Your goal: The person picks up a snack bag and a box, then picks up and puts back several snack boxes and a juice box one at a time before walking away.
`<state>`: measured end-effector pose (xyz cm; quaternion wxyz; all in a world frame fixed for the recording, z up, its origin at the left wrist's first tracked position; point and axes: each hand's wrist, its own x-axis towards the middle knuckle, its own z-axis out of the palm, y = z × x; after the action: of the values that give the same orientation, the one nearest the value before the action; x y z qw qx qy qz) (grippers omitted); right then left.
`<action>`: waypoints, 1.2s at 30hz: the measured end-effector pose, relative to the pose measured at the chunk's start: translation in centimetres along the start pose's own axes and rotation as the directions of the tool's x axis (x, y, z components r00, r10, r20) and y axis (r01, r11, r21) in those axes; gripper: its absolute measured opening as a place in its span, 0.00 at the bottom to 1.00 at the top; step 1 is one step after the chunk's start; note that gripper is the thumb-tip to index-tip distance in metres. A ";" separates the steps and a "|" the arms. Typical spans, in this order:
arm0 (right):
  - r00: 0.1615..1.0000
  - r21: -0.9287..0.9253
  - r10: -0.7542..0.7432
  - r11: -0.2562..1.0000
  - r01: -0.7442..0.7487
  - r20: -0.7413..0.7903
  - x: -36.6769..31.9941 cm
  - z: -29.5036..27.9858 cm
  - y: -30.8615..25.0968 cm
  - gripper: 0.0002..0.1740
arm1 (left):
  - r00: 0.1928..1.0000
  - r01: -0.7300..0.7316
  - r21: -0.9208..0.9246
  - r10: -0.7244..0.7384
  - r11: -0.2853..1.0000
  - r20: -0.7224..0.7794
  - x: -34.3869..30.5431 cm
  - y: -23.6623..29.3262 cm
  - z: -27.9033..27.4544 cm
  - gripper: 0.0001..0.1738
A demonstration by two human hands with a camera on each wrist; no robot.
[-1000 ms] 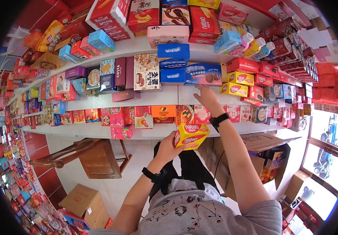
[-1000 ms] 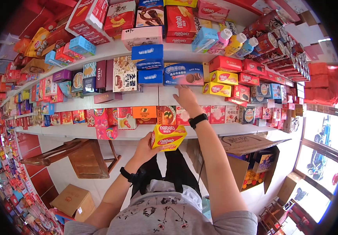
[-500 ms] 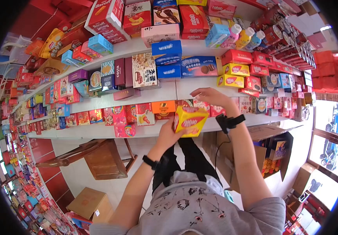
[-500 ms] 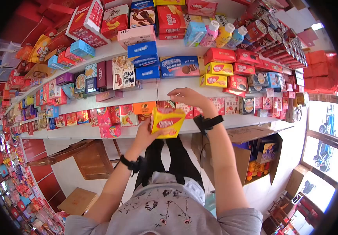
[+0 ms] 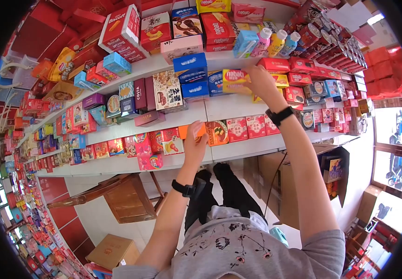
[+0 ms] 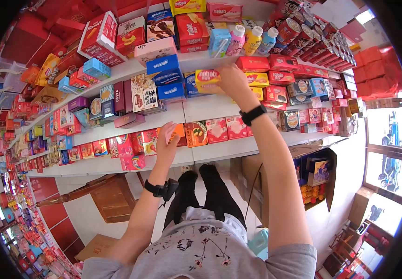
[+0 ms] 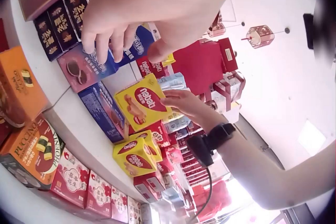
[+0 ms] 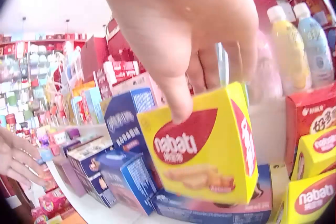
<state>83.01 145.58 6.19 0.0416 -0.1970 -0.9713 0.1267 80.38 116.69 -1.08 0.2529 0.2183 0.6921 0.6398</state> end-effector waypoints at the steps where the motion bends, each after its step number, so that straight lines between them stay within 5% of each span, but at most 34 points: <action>1: 0.993 -0.096 -0.013 0.995 0.002 -0.119 0.6 1.2 -0.1 0.27 | 0.999 0.036 -0.056 -0.037 0.998 -0.011 -0.7 -0.1 -0.4 0.23; 8: 0.987 0.019 -0.034 0.999 0.037 -0.159 3.5 6.5 -0.1 0.28 | 0.992 0.119 -0.032 -0.118 0.992 0.039 -4.8 0.1 -2.9 0.16; 10: 0.952 0.085 -0.123 0.985 0.152 -0.279 4.0 7.2 -0.4 0.27 | 0.980 0.196 -0.075 -0.194 0.978 0.038 -5.6 0.4 -3.1 0.15; 16: 0.918 -0.077 -0.028 0.997 -0.002 -0.395 3.7 8.8 -0.7 0.28 | 0.972 0.232 -0.092 -0.226 0.968 0.071 -7.1 0.6 -2.7 0.12; 24: 0.902 0.077 -0.015 0.996 0.053 -0.432 3.1 8.9 -0.7 0.29 | 0.966 0.252 -0.071 -0.246 0.965 0.075 -8.9 0.0 -2.5 0.12; 30: 0.811 0.087 0.033 0.996 0.023 -0.585 -2.9 6.2 2.0 0.29 | 0.968 0.237 -0.059 -0.230 0.970 0.099 -9.3 0.4 -2.7 0.13; 32: 0.960 0.002 0.096 0.995 -0.099 -0.263 -5.4 5.6 4.6 0.28 | 0.969 0.232 -0.046 -0.227 0.972 0.101 -9.2 0.5 -2.5 0.13; 33: 0.960 0.003 0.096 0.995 -0.099 -0.264 -6.2 5.5 5.6 0.28 | 0.967 0.235 -0.037 -0.230 0.971 0.112 -9.2 0.3 -2.3 0.13; 35: 0.970 -0.186 0.225 0.961 -0.207 0.086 -7.3 5.4 6.8 0.27 | 0.965 0.237 -0.026 -0.232 0.971 0.123 -9.4 0.1 -2.0 0.13; 36: 0.971 -0.184 0.224 0.961 -0.206 0.085 -7.2 5.5 7.0 0.27 | 0.960 0.243 -0.023 -0.237 0.970 0.149 -9.5 0.1 -1.7 0.12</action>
<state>91.50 147.77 -1.16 -0.0409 -0.2975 -0.9522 0.0551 86.64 109.42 -0.17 0.3826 0.1736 0.6801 0.6008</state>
